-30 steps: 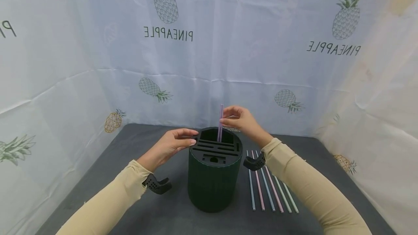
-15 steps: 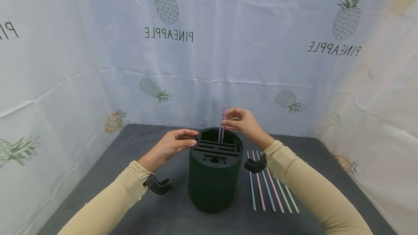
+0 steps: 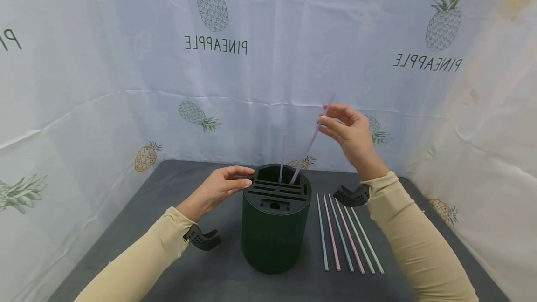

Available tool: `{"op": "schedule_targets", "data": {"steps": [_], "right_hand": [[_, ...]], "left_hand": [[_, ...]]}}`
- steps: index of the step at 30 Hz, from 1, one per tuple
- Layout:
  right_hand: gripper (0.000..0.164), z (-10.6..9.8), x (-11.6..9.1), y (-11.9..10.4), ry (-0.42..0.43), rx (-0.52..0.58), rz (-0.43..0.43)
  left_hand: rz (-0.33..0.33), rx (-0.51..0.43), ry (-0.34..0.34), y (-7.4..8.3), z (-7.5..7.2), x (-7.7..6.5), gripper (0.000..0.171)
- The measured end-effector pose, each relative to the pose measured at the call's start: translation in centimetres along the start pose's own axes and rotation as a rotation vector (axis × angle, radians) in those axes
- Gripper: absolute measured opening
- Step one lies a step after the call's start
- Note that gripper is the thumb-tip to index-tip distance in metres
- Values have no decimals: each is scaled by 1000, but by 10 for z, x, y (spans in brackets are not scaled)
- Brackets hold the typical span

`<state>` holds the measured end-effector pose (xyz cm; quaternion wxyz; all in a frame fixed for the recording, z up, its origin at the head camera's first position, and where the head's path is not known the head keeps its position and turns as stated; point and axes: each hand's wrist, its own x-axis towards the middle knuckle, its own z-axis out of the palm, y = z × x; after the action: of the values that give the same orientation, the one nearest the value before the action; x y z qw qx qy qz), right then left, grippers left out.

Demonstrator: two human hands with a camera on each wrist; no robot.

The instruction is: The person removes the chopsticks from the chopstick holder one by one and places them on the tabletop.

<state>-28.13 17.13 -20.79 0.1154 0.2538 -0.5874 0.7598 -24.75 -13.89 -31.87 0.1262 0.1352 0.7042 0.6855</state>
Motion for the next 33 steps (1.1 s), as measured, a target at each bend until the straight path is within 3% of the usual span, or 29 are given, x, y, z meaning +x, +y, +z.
{"op": "schedule_targets", "data": {"steps": [7,11,13,18,25,28,31,33], "right_hand": [[29,-26,5,-36,202,307,-154],[35,-48,4,-49,317,377,-169],[37,-61,2,-50,357,353,-155],[34,-97,-9,-36,393,222,-51],[22,-150,-34,6,349,-41,170],[21,-175,-47,31,294,-248,256],[33,-193,-61,55,238,-471,318],[40,-200,-69,68,206,-547,361]], "left_hand": [[-2,0,0,0,0,-1,48],[0,3,-5,0,-1,0,48],[5,4,-7,0,-1,0,48],[8,0,-7,-1,-1,0,49],[-2,3,-6,-1,-2,0,48],[1,9,-8,0,-2,-1,48],[2,2,-6,1,-1,-1,48],[0,-1,-6,1,-1,-1,48]]}}
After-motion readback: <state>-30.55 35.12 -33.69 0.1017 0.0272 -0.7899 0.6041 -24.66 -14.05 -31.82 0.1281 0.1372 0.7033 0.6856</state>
